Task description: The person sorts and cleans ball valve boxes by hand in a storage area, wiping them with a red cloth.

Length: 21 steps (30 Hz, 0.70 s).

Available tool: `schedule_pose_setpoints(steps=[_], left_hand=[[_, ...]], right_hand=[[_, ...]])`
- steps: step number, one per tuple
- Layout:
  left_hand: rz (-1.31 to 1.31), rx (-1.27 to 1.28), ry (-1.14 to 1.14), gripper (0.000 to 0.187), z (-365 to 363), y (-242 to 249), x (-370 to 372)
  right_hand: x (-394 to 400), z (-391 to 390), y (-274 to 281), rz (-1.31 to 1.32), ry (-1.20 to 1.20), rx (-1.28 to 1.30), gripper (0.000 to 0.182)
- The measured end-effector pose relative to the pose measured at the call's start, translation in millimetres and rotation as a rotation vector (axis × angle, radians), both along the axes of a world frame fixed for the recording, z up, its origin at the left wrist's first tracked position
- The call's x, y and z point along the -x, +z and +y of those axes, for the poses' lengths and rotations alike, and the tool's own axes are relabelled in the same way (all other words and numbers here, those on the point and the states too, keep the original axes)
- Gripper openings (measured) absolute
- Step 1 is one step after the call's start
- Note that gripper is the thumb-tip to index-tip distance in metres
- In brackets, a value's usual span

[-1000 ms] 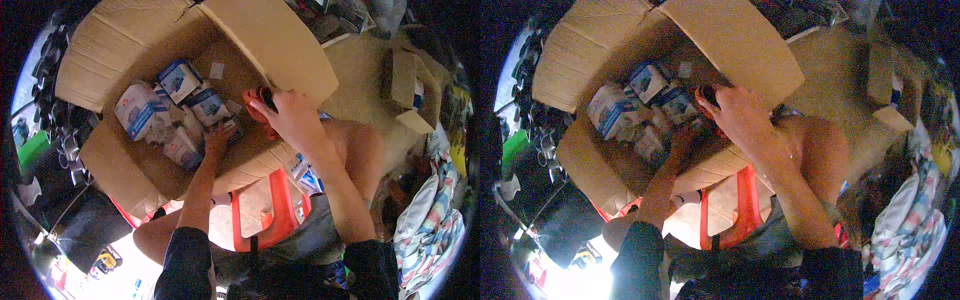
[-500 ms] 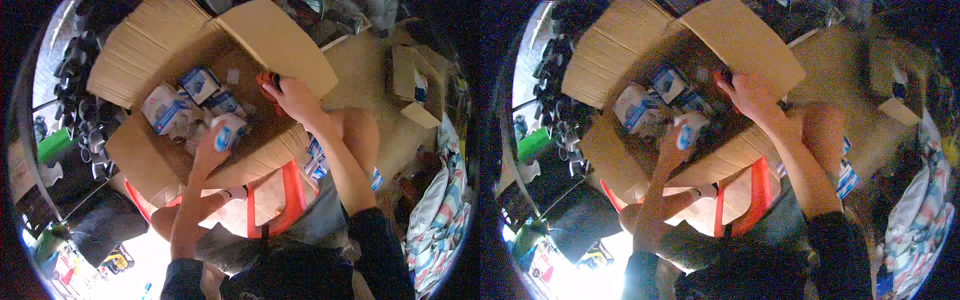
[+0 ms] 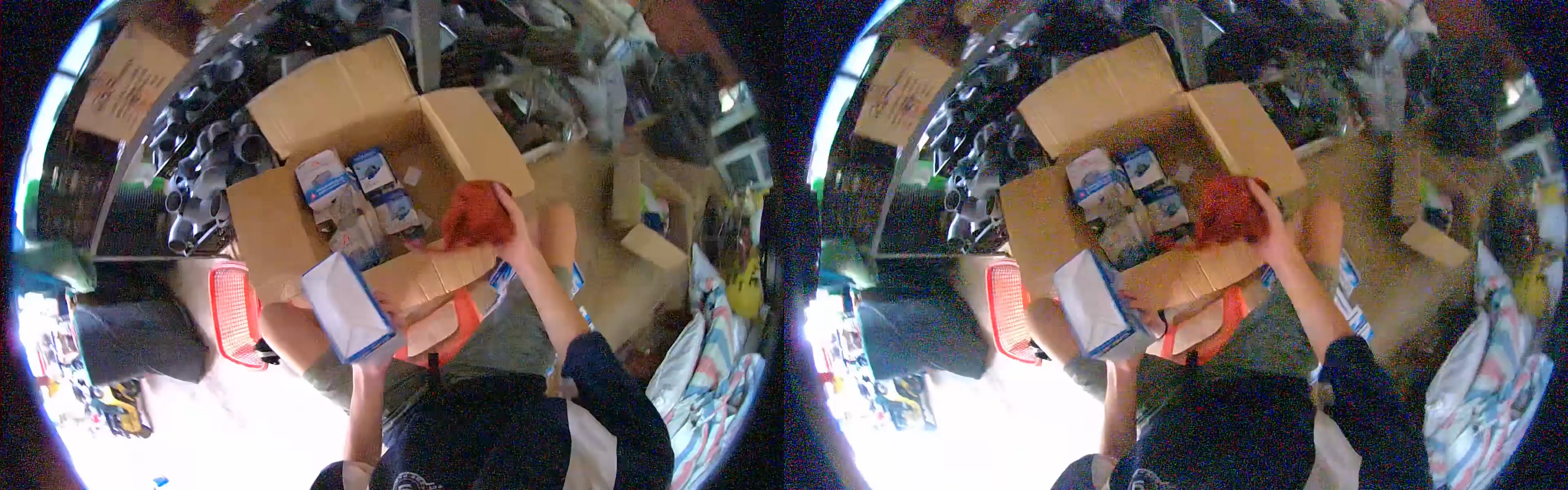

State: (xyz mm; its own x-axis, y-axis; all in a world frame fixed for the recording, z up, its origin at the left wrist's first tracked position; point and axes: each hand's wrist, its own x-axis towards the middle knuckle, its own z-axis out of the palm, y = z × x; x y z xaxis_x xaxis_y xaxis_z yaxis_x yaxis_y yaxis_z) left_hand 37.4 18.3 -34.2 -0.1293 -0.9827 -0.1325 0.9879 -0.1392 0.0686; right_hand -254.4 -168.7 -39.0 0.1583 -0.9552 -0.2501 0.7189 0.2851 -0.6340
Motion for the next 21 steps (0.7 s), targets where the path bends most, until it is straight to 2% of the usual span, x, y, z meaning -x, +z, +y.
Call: schedule_pose_setpoints(steps=[1, 2, 4, 6, 7, 9, 10, 11, 12, 13, 14, 15, 16, 17, 19, 21], left_hand=[[0.202, -0.016, -0.029, 0.063, -3.8, -7.5, 1.8], [0.107, -0.029, -0.005, 0.06, -8.4, -3.6, -0.5], [0.0, -0.103, 0.043, 0.057, -15.5, 7.2, -6.3], [-0.031, -0.212, 0.083, 0.058, -17.6, 13.5, -9.6], [-0.065, -0.194, 0.08, 0.06, -14.4, 1.6, -10.4], [-0.189, -0.224, 0.04, 0.065, -8.9, 2.4, -1.3], [-0.118, -0.196, 0.01, 0.068, -4.5, 0.7, 5.3], [-0.048, -0.168, -0.026, 0.07, -0.2, -0.7, 13.4], [0.013, -0.114, -0.068, 0.074, -0.5, 11.4, 19.1], [-0.084, -0.148, -0.065, 0.078, -4.9, 20.5, 24.6], [-0.09, -0.079, -0.087, 0.08, -7.9, 30.3, 27.0], [-0.095, -0.011, -0.106, 0.082, -8.8, 41.6, 27.6], [-0.005, 0.005, -0.134, 0.083, -7.9, 55.0, 26.7], [-0.087, -0.051, -0.113, 0.078, -9.4, 60.7, 22.4], [0.018, -0.091, -0.212, 0.072, -2.8, 25.4, 20.3], [-0.116, -0.212, -0.245, 0.066, 0.9, 40.3, 25.0]], right_hand=[[5.8, 17.9, 11.5, 0.043, -0.045, 0.082, 0.049], [10.9, 23.1, 48.5, -0.222, 0.026, -0.155, 0.047], [18.0, 45.3, 95.5, -0.051, 0.018, -0.1, 0.046], [18.9, 59.3, 114.1, 0.22, -0.105, -0.102, 0.044], [15.9, 63.8, 123.9, 0.353, -0.166, -0.094, 0.043], [-9.8, 81.5, 146.5, 0.726, -0.138, 0.071, 0.039], [-27.2, 93.4, 159.4, 0.905, -0.134, 0.155, 0.036], [-45.6, 106.2, 177.3, 0.964, 0.099, 0.2, 0.029], [-73.8, 119.6, 184.7, 1.231, 0.101, 0.633, 0.031], [-96.2, 133.2, 202.7, 1.288, 0.264, 0.813, 0.036], [-105.5, 141.4, 194.3, 1.422, 0.419, 1.132, 0.047], [-116.0, 157.5, 188.0, 1.432, 0.564, 1.102, 0.059], [-118.9, 170.5, 184.0, 1.543, 0.597, 1.158, 0.063], [-121.2, 177.4, 181.7, 1.654, 0.63, 1.213, 0.066], [-118.7, 172.9, 186.7, 1.698, 0.636, 1.194, 0.064], [-120.1, 165.6, 187.0, 1.703, 0.578, 1.142, 0.062]])
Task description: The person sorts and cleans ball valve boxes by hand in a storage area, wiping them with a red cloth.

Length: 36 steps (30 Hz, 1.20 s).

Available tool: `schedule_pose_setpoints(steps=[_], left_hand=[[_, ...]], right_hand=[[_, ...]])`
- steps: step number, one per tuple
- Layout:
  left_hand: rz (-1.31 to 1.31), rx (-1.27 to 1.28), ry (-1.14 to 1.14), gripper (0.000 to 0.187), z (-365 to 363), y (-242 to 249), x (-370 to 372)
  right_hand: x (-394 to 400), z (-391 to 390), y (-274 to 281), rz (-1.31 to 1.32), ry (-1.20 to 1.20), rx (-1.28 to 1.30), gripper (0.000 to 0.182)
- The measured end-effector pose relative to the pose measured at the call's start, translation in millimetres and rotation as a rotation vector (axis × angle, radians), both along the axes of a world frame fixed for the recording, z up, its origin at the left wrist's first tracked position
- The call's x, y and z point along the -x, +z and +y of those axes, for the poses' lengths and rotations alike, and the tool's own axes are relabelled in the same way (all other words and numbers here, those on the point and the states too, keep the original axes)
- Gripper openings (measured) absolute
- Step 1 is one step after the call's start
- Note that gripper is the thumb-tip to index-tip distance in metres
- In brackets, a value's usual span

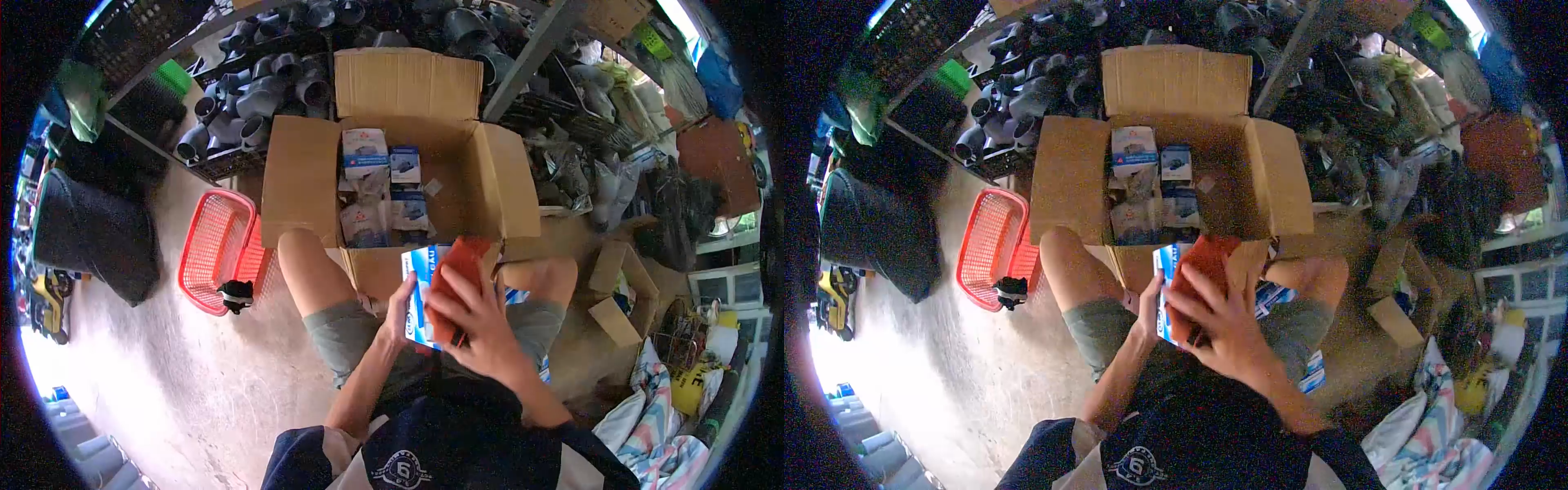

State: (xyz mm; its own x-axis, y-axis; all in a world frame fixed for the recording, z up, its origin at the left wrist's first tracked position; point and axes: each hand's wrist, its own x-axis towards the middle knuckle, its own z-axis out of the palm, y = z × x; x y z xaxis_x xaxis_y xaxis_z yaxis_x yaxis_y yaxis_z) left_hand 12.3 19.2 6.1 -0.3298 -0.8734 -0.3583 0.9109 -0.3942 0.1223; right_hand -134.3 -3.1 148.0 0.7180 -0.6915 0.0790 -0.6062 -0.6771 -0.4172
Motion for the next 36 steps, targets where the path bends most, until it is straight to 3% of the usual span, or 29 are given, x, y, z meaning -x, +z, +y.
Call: schedule_pose_setpoints(steps=[4, 7, 8, 10, 12, 14, 18, 19, 23, 24, 26, 28, 31, 32, 34, 35, 36], left_hand=[[0.117, -0.03, 0.041, 0.055, 1.5, -29.8, 6.2], [0.016, 0.0, 0.108, 0.054, -5.5, -10.5, -0.8], [0.001, 0.112, 0.145, 0.066, -8.2, -4.6, -4.5], [-0.107, 0.139, 0.309, 0.066, -4.2, 13.4, -2.0], [0.148, 0.042, 0.331, 0.063, -5.5, -0.7, -6.9], [0.048, -0.001, 0.38, 0.062, -9.6, -12.2, -12.0], [0.025, 0.012, 0.209, 0.057, -8.8, -16.8, -14.0], [-0.084, 0.016, 0.187, 0.058, -11.4, -15.9, -11.9], [-0.074, 0.015, 0.101, 0.062, -3.5, -17.0, -6.9], [-0.061, 0.078, 0.118, 0.061, -1.5, -21.0, -5.5], [-0.183, -0.083, 0.18, 0.061, 0.8, -26.5, -1.3], [-0.118, -0.055, 0.264, 0.057, -1.1, -25.1, -1.5], [0.043, 0.169, 0.409, 0.057, -6.2, -23.3, -4.4], [-0.053, 0.023, 0.5, 0.06, -11.7, -6.2, -1.2], [0.159, 0.257, 0.423, 0.064, -7.7, -17.8, -10.3], [0.013, 0.069, 0.47, 0.065, -12.4, -9.5, -9.4], [-0.011, 0.078, 0.48, 0.064, -14.6, -13.0, -11.6]], right_hand=[[-18.1, -43.0, -15.2, -0.208, -0.145, -0.011, 0.055], [-30.2, -57.7, -23.8, -0.372, -0.279, -0.122, 0.049], [-31.7, -52.8, -25.2, -0.324, -0.229, -0.11, 0.049], [-31.9, -36.6, -28.4, -0.229, -0.122, -0.078, 0.049], [-16.9, -18.4, -29.2, -0.195, 0.006, -0.158, 0.05], [-1.8, 3.4, -26.6, -0.135, 0.099, -0.161, 0.051], [7.2, 3.7, -30.4, -0.116, 0.079, -0.157, 0.059], [6.9, -1.9, -25.6, -0.12, 0.072, -0.158, 0.06], [-18.8, -33.2, -12.9, -0.329, -0.092, -0.246, 0.051], [-25.2, -44.5, -18.8, -0.366, -0.125, -0.203, 0.049], [-36.0, -66.4, -32.7, -0.436, -0.194, -0.116, 0.046], [-44.9, -73.7, -34.9, -0.476, -0.219, -0.156, 0.041], [-49.9, -64.8, -48.1, -0.526, -0.222, -0.211, 0.042], [-46.1, -56.8, -45.7, -0.484, -0.203, -0.236, 0.044], [-32.0, -37.1, -34.0, -0.396, -0.161, -0.294, 0.047], [-21.4, -25.9, -29.3, -0.238, -0.1, -0.261, 0.052], [-14.7, -18.0, -29.8, -0.25, -0.1, -0.277, 0.054]])
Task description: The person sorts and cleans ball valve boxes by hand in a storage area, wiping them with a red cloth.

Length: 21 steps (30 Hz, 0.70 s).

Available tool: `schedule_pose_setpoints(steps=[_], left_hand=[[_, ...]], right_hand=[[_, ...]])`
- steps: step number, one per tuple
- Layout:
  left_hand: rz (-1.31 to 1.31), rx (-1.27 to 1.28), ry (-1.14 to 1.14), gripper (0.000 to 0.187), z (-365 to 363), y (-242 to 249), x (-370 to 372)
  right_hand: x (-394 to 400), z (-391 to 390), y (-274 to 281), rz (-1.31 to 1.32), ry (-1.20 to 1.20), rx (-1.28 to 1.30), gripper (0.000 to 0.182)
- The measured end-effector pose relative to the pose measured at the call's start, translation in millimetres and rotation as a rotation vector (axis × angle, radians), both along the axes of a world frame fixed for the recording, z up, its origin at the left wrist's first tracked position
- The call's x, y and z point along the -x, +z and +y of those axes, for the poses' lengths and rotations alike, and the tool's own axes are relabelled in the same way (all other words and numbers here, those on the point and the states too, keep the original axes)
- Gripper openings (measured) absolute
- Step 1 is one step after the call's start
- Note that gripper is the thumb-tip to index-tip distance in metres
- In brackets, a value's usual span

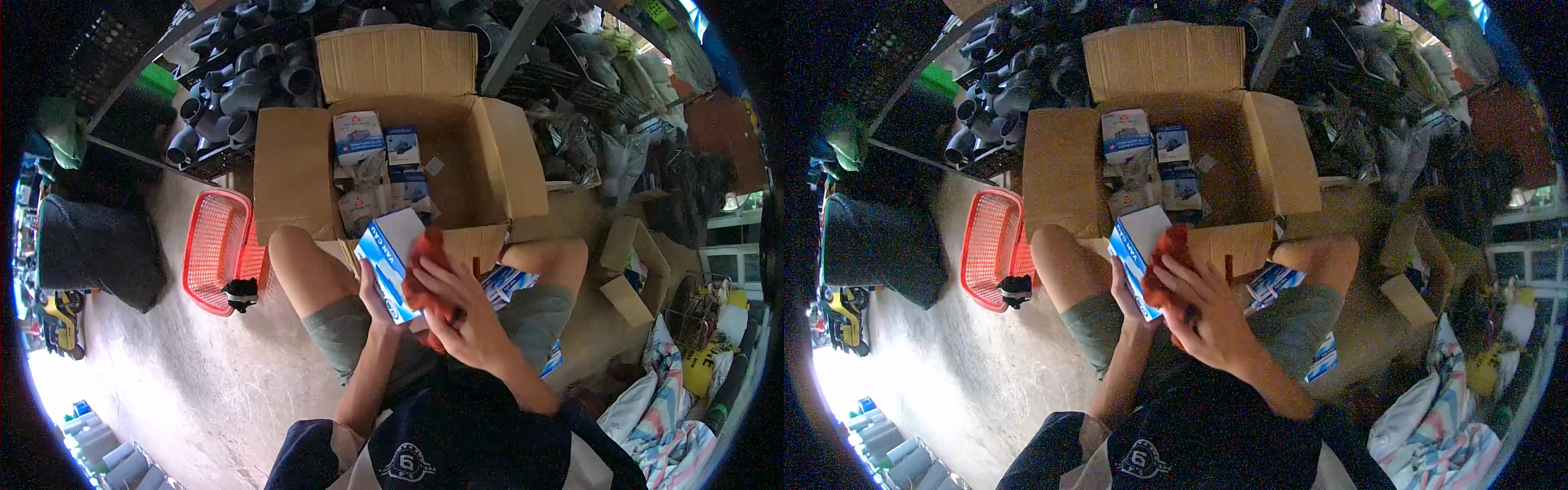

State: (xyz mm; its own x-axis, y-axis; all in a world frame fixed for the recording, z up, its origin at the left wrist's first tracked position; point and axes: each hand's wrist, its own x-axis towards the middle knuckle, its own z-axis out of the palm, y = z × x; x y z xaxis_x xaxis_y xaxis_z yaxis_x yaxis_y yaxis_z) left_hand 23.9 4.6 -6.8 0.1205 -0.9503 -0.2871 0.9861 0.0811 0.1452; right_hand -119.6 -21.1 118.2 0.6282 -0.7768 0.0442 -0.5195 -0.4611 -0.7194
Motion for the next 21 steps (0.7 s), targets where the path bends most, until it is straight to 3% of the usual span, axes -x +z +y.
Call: schedule_pose_setpoints(steps=[2, 4, 5, 7, 10, 11, 14, 16, 18, 21], left_hand=[[-0.041, 0.079, -0.084, 0.062, -0.9, -6.4, -8.7], [-0.204, -0.143, -0.156, 0.059, -2.1, -0.2, -3.5], [-0.071, -0.07, -0.19, 0.059, -0.1, -15.5, -2.3], [-0.249, -0.037, -0.161, 0.069, -0.4, 1.2, 6.5], [-0.385, 0.011, -0.185, 0.075, 8.8, 9.1, 10.0], [-0.384, 0.009, -0.155, 0.069, 8.5, 12.6, 11.5], [-0.342, 0.08, -0.037, 0.062, 7.8, -0.7, 9.7], [-0.277, -0.002, 0.077, 0.063, 1.7, -4.4, 9.8], [-0.157, -0.039, 0.012, 0.064, 1.6, -9.6, -3.8], [-0.194, -0.124, 0.037, 0.061, 1.5, 0.7, -6.1]], right_hand=[[9.3, 8.7, -0.3, -0.024, 0.005, -0.022, 0.057], [8.3, 6.7, -1.1, 0.053, -0.071, 0.02, 0.061], [3.1, 2.9, -3.0, 0.025, -0.12, 0.015, 0.061], [-9.7, -15.0, -14.8, -0.092, -0.248, 0.099, 0.055], [-20.2, -53.0, -26.9, -0.309, -0.415, -0.218, 0.049], [-22.0, -57.8, -21.4, -0.332, -0.409, -0.289, 0.045], [-22.4, -35.7, -27.9, -0.403, -0.373, -0.16, 0.044], [-4.0, -14.7, -15.5, -0.151, -0.218, -0.045, 0.044], [12.7, 5.4, -5.2, 0.02, -0.078, 0.019, 0.043], [34.9, 25.1, -7.4, -0.051, -0.144, -0.257, 0.044]])
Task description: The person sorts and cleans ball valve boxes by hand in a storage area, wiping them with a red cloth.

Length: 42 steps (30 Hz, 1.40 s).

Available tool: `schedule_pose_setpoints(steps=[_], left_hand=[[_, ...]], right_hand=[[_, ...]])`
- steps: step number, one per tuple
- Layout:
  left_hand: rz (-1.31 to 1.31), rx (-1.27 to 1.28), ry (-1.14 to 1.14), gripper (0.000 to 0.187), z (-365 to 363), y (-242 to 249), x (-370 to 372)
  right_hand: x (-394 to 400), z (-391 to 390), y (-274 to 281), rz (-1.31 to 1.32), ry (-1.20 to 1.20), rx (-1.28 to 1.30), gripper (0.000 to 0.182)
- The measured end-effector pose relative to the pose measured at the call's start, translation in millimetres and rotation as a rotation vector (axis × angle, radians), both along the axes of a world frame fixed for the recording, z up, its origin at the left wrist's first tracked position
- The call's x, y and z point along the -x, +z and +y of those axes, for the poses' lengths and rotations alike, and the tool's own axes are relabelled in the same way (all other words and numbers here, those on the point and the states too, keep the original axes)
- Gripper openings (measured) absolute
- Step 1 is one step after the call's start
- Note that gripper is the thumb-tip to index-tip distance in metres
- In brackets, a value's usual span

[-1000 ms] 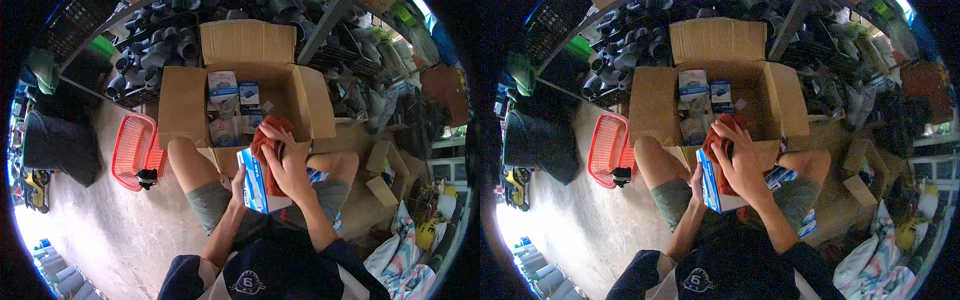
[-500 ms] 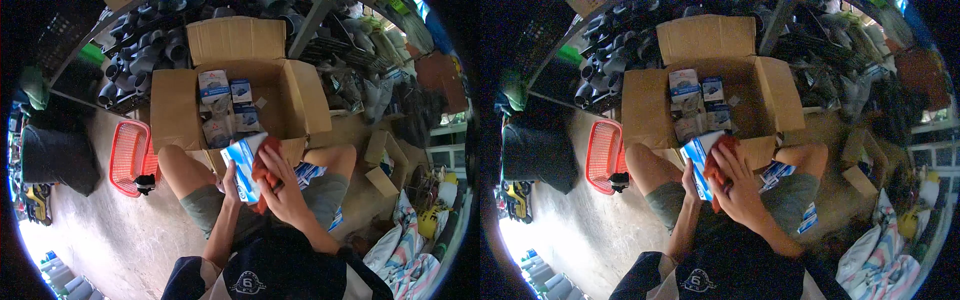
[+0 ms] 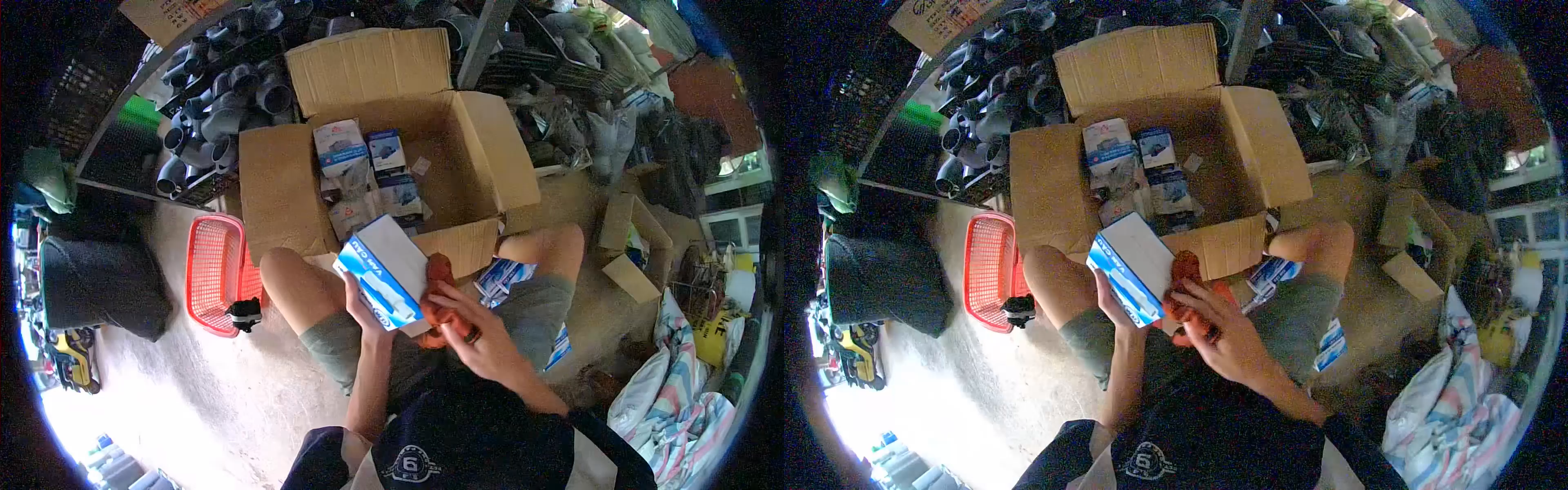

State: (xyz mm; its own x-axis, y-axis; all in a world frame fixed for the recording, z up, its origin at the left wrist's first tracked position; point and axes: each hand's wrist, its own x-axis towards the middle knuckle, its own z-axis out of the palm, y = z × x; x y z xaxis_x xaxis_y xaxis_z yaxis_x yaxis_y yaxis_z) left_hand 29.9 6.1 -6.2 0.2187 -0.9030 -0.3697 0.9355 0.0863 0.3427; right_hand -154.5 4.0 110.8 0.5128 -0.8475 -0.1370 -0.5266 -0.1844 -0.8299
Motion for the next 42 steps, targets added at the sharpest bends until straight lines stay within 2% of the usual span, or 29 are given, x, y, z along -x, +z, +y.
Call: schedule_pose_setpoints(steps=[3, 5, 7, 9, 11, 12, 13, 14, 15, 17, 19, 20, 23, 24, 25, 27, 28, 29, 30, 31, 33, 35, 36, 37, 38, 39, 41, 42], left_hand=[[-0.007, -0.045, -0.041, 0.058, 0.6, -22.7, 1.8], [0.032, -0.052, -0.049, 0.06, 1.8, -21.2, 5.1], [0.095, -0.033, -0.067, 0.064, 1.9, -18.5, 5.6], [0.166, 0.011, -0.067, 0.066, 0.6, -20.8, 7.3], [0.231, 0.005, -0.139, 0.065, 8.2, -21.8, 8.2], [0.219, 0.119, -0.242, 0.062, 7.4, -10.2, 10.9], [0.054, 0.07, -0.282, 0.064, 4.4, 2.0, 16.2], [-0.111, 0.024, -0.321, 0.067, -1.1, 17.0, 23.0], [-0.277, -0.02, -0.36, 0.071, -3.4, 23.9, 27.4], [-0.298, 0.04, -0.44, 0.08, 2.9, -19.4, 27.0], [-0.243, 0.086, -0.496, 0.086, 12.9, -34.1, 29.7], [-0.231, 0.106, -0.521, 0.091, 16.8, -26.4, 31.5], [-0.187, -0.021, -0.58, 0.09, 17.3, -8.5, 32.3], [-0.183, -0.055, -0.548, 0.082, 15.5, -10.1, 30.5], [-0.105, -0.069, -0.537, 0.072, 16.3, -17.4, 26.5], [-0.077, -0.109, -0.477, 0.067, 11.5, -2.4, 26.2], [-0.031, -0.089, -0.465, 0.067, 11.0, -7.0, 24.0], [0.015, -0.068, -0.454, 0.067, 10.2, -13.3, 21.4], [0.132, -0.037, -0.417, 0.069, 7.4, -11.1, 21.4], [0.122, -0.06, -0.362, 0.072, 6.1, -6.8, 25.5], [0.092, -0.037, -0.402, 0.075, 7.9, -1.6, 23.1], [0.354, 0.232, -0.427, 0.076, 11.1, -22.4, 24.7], [0.487, 0.366, -0.439, 0.077, 11.0, -23.9, 26.3], [0.276, 0.322, -0.406, 0.076, 12.8, -24.1, 29.5], [0.066, 0.277, -0.368, 0.076, 13.4, -12.4, 33.3], [-0.066, 0.239, -0.336, 0.076, 14.2, -4.2, 35.3], [-0.092, 0.181, -0.308, 0.077, 19.4, 9.1, 34.6], [-0.07, 0.12, -0.304, 0.078, 20.8, 13.2, 33.2]], right_hand=[[33.4, 8.0, -29.3, -0.538, -0.637, -0.581, 0.043], [39.0, 0.8, -29.3, -1.11, -0.473, -0.616, 0.042], [35.7, -3.0, -27.5, -1.092, -0.468, -0.521, 0.045], [15.2, -1.9, -29.3, -0.486, -0.626, -0.32, 0.05], [10.6, 0.7, -28.1, -0.541, -0.705, -0.494, 0.047], [11.5, 1.9, -23.1, -0.907, -0.7, -0.765, 0.041], [12.5, 3.4, -17.9, -1.277, -0.67, -1.03, 0.036], [-1.6, 5.7, -13.1, -1.0, -0.797, -0.908, 0.037], [-3.8, 5.9, -36.1, -0.654, -0.734, -0.459, 0.038], [3.6, -1.6, -27.9, -0.667, -0.589, -0.417, 0.039], [4.5, -11.7, -18.5, -0.567, -0.43, -0.255, 0.039], [4.3, -13.4, -16.7, -0.496, -0.361, -0.163, 0.039], [3.4, -14.4, -10.8, -0.31, -0.199, 0.079, 0.039], [5.5, -14.2, -15.0, -0.326, -0.204, 0.042, 0.035], [5.8, -14.0, -15.3, -0.479, -0.274, -0.07, 0.034], [5.0, -11.5, -16.9, -0.785, -0.42, -0.305, 0.033], [10.5, -13.6, -23.2, -0.806, -0.508, -0.342, 0.033], [21.8, -9.4, -41.5, -0.678, -0.648, -0.276, 0.035], [23.8, -19.3, -23.9, -0.929, -0.633, -0.461, 0.037], [24.7, -33.8, -4.6, -1.178, -0.605, -0.648, 0.039], [18.4, -48.8, 12.9, -0.92, -0.491, -0.342, 0.039], [7.0, -50.2, 11.0, -0.655, -0.344, -0.129, 0.039], [-1.7, -44.0, 9.3, -0.417, -0.238, -0.053, 0.04], [-10.4, -37.7, 7.7, -0.191, -0.127, 0.042, 0.042], [-24.6, -31.8, 2.2, 0.041, 0.009, 0.443, 0.052], [-29.8, -17.8, -1.3, 0.062, 0.067, 0.458, 0.059], [-31.3, 7.6, -8.8, -0.028, 0.144, 0.402, 0.065], [-27.6, 12.9, -9.5, 0.016, 0.193, 0.402, 0.066]])
